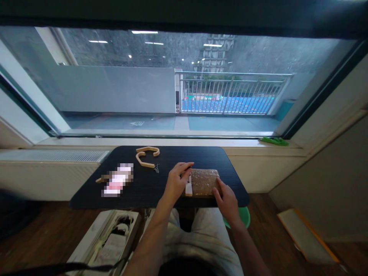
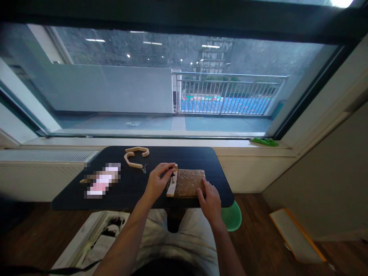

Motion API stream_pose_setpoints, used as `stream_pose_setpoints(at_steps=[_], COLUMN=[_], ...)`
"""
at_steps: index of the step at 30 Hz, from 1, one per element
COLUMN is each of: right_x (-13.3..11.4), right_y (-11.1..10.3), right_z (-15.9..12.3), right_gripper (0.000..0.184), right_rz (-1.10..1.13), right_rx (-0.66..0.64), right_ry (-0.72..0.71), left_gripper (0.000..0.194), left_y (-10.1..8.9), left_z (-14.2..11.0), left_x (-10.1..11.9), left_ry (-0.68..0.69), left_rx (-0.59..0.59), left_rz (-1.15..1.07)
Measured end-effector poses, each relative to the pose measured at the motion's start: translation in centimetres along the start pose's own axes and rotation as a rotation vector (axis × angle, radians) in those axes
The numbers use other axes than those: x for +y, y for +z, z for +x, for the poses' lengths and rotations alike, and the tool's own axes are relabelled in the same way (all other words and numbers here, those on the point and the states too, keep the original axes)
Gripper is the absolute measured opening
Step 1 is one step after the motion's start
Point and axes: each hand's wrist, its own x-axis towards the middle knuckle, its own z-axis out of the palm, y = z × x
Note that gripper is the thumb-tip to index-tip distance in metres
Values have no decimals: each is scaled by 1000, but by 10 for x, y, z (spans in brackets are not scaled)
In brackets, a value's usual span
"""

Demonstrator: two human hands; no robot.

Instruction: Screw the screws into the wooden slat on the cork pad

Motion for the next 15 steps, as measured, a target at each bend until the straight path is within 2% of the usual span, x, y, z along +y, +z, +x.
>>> stream_pose_setpoints(at_steps=[7,15], right_x=[-4,-2], right_y=[-2,-1], right_z=[-1,-1], right_gripper=[50,50], right_rz=[-8,-26], right_rx=[10,13], right_ry=[-31,-58], left_gripper=[35,29], left_y=[2,-3], left_z=[-2,-2], left_x=[-4,-2], left_ry=[-168,-161], left_rx=[10,-29], left_rz=[-58,-9])
